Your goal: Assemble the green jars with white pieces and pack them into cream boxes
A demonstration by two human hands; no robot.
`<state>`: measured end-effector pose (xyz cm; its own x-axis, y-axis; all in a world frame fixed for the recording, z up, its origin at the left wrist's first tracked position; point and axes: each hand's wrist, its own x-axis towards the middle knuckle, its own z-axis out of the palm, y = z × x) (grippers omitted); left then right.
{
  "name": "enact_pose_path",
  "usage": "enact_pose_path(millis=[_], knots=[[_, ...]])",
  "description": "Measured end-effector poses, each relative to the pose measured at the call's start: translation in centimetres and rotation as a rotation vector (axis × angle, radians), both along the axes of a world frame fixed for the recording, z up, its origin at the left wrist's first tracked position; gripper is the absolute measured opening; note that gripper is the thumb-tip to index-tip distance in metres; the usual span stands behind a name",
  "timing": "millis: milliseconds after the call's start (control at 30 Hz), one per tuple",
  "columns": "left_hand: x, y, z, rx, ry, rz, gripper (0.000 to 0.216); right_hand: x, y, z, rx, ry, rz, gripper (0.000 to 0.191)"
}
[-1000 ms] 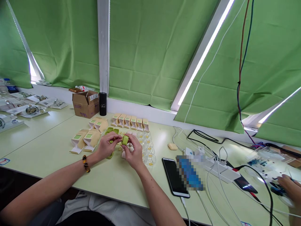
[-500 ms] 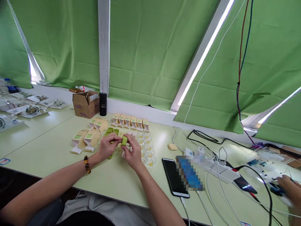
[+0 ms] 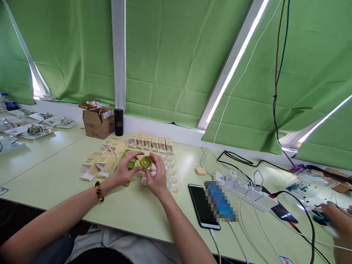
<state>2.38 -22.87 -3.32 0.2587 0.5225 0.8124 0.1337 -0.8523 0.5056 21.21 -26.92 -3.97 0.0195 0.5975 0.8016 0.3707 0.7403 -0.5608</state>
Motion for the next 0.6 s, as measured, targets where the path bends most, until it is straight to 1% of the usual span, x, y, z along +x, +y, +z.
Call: enact_pose_path(millis=[100,167,233,333,467,533,600], knots=[[0.1,0.6,-0.5,0.046,0.021,-0.013,0.050,0.2,-0.1,0.2,0.074,-0.076,-0.035,0.041],[0.2,0.9,-0.8,0.081,0.030,-0.014,0.051,0.2,-0.2,0.3,0.122,-0.125,-0.049,0.035],[0.3,1.0,-0.9,0.109,0.030,-0.003,0.047,0.2,-0.4,0.5,0.154,-0.152,-0.051,0.035],[0.2,0.8,-0.8,0.147,0.003,0.036,0.044,0.2,-0.6,0.8,0.207,-0.165,-0.071,0.040],[0.3,0.2,-0.5,0.246,0.017,0.111,0.042,0.2,-0.6,0.9,0.347,-0.192,-0.263,0.032],[0.4,-0.1,-0.4,0.299,0.055,0.151,0.040,0.1,-0.7,0.8,0.382,-0.235,-0.347,0.030],[0.4,-0.4,-0.4,0.353,0.094,0.176,0.040,-0.1,-0.7,0.7,0.399,-0.290,-0.400,0.029]])
